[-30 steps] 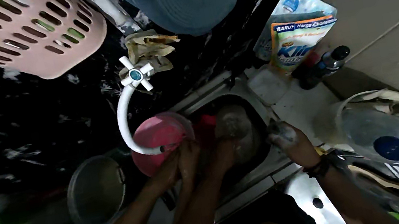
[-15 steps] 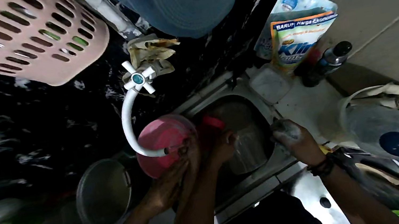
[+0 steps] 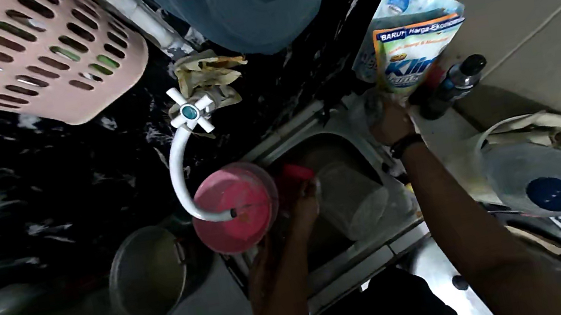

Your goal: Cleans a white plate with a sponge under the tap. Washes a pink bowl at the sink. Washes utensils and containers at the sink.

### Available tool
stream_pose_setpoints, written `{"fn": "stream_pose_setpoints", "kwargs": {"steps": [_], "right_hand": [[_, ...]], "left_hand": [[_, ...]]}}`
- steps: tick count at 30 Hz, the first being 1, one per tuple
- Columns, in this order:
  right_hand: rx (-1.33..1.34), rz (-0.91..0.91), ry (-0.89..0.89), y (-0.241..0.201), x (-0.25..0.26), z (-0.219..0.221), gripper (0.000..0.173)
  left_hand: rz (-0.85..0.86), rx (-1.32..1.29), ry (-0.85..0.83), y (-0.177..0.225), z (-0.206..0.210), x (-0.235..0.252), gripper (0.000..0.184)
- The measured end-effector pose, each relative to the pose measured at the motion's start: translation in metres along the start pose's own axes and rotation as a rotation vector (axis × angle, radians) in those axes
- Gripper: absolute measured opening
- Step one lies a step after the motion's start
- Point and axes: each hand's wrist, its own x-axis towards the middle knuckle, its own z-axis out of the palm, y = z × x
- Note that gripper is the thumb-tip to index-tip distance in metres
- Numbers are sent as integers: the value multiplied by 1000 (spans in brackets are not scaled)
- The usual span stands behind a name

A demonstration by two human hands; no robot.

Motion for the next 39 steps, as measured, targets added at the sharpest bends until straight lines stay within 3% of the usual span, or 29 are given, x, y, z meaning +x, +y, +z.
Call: {"fn": "stream_pose_setpoints", "kwargs": {"steps": [2,4,7,10,14,18,20,22,24,27,29,32,35,39], "right_hand": [[-239,-13,-160,1,19,10,55],[-293,-26,-163,7,27,14,50],[-5,-70,70,1,12,5,64],[375,-175,183,-21,-35,-16,53],[635,-325,17,-37,-92,-6,46],[536,-490,-108,-36,-117,32,47],[444,-435,-137,-35,-106,29,53],[379,-201,-182,-20,-101,28,55],[406,-140,-146,-12,-120,34,53],[474,-302,-105,-33,-151,43,51],[503,-346,-126,-48,-132,36,49],[542,-93,-89,-37,-100,40,45],[573,12,57,-20,-119,47,41],[555,-183,288,-30,-149,23,32]], "left_hand": [[-32,-131,68,-2,-1,-4,43],[-11,-247,97,-7,-3,-7,48],[-9,-412,75,-13,-10,-15,50],[-146,-628,51,-9,-14,-18,51],[-207,-804,24,3,-14,-21,44],[-115,-920,-97,-4,-9,-23,38],[-65,-1025,-177,-8,-14,-23,30],[6,-1104,-224,-19,-17,-23,30],[38,-1063,-186,-17,-24,-12,29],[53,-916,-204,-16,-31,-16,24],[59,-892,-233,-15,-33,-24,19],[76,-1039,-236,-18,-35,-29,15],[119,-1038,-230,-17,-38,-27,15],[244,-903,-491,-14,-42,-37,42]]}}
